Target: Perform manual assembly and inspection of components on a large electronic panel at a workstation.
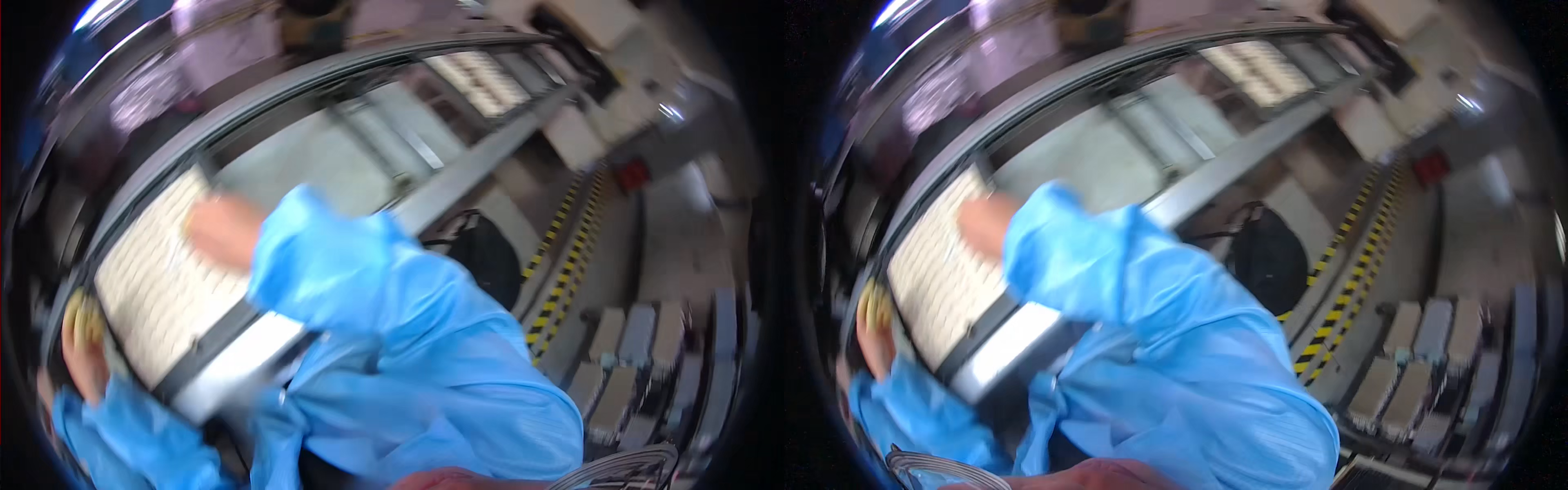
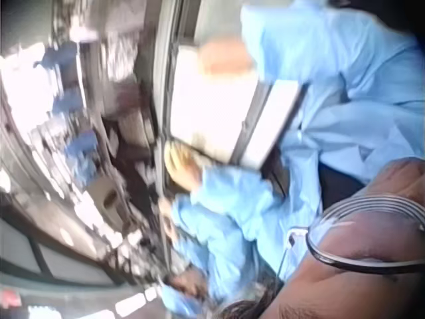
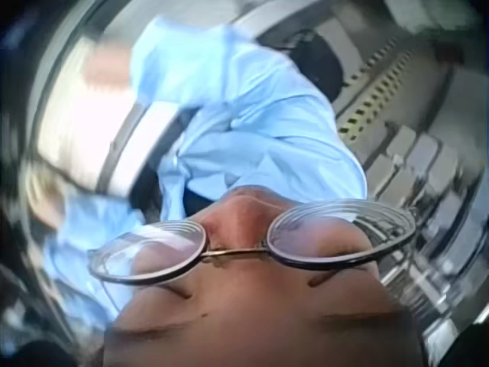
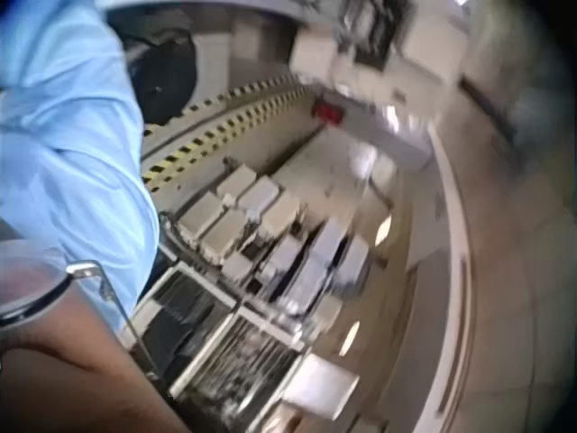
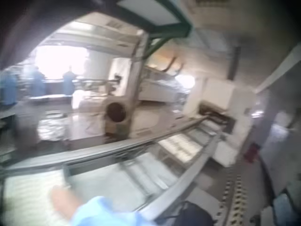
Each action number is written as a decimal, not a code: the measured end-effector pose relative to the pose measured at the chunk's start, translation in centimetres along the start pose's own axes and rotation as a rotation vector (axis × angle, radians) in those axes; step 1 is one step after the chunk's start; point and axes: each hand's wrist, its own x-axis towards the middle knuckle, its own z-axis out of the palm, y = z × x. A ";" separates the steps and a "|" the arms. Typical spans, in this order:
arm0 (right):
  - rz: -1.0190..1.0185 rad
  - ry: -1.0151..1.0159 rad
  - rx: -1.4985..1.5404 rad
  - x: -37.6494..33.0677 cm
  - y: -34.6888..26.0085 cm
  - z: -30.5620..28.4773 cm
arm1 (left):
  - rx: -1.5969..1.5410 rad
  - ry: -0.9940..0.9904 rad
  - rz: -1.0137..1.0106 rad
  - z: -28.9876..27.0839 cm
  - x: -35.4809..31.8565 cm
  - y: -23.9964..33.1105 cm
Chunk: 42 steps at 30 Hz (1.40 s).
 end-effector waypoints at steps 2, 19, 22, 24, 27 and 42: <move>0.233 -0.066 0.104 0.0 -0.6 -2.7 | 0.035 -0.162 -0.035 2.5 -1.5 1.3; 0.012 0.089 0.123 -2.6 0.4 -4.8 | 0.944 -0.303 0.272 9.3 -9.0 -0.1; 0.014 0.096 0.115 -2.4 0.5 -4.8 | 1.077 -0.377 0.458 8.9 -8.3 -0.2; 0.025 0.095 0.108 -2.2 0.4 -4.9 | 1.122 -0.427 0.572 8.7 -8.0 -0.4; 0.018 0.092 0.095 -2.1 0.1 -5.1 | 1.240 -0.435 0.608 9.0 -8.5 -0.1; 0.050 -0.207 -0.302 4.2 -0.8 -2.3 | 1.035 -0.455 0.450 14.2 -3.7 3.6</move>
